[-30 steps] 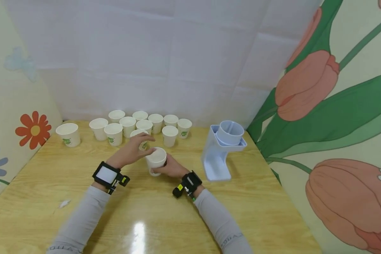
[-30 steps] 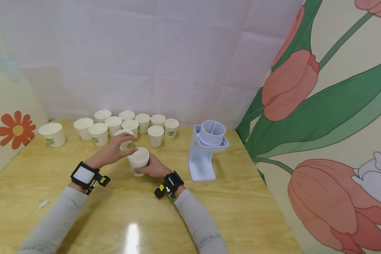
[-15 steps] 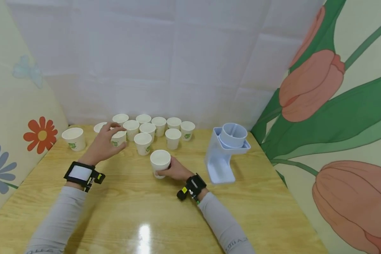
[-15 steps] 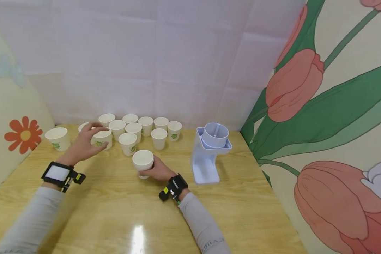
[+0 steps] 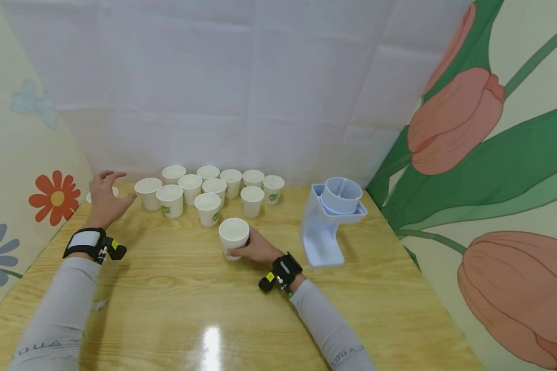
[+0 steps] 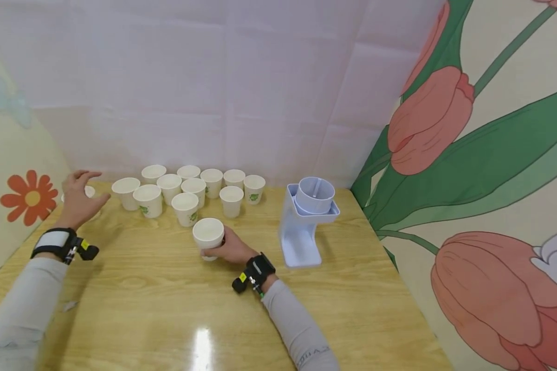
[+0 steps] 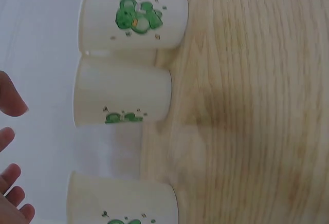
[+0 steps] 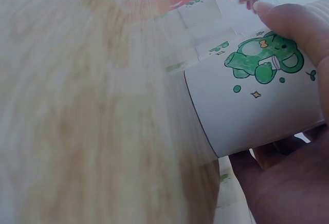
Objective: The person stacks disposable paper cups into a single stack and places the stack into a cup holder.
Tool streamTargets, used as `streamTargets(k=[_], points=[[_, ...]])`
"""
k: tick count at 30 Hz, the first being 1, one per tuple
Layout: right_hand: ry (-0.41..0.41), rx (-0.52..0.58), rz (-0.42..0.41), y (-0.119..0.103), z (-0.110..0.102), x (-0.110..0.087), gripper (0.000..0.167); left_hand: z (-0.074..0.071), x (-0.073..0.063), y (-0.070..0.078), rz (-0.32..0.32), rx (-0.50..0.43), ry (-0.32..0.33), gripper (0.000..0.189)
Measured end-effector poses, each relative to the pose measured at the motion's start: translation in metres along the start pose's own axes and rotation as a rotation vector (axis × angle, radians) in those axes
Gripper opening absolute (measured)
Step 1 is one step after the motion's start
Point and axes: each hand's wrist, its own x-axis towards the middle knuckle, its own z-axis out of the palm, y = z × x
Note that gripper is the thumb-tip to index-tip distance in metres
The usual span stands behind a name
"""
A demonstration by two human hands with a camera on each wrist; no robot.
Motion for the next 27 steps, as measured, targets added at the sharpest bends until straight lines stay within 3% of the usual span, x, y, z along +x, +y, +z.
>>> streamTargets(k=[4, 7, 12, 21, 27], points=[[-0.011, 0.001, 0.005, 0.002, -0.001, 0.001, 0.07, -0.011, 0.005, -0.018, -0.08, 0.121, -0.037, 0.055], [-0.012, 0.002, 0.004, 0.003, -0.001, 0.002, 0.07, -0.018, 0.01, -0.03, -0.152, 0.196, -0.113, 0.063], [-0.001, -0.007, 0.005, 0.004, -0.001, 0.003, 0.07, -0.023, 0.017, -0.045, -0.194, 0.29, -0.244, 0.079], [0.012, -0.005, -0.004, 0.0, 0.0, 0.002, 0.071, -0.022, 0.027, -0.04, -0.245, 0.37, -0.396, 0.071], [0.005, -0.006, 0.003, 0.002, -0.001, 0.001, 0.07, -0.019, 0.024, -0.039, -0.202, 0.366, -0.388, 0.059]])
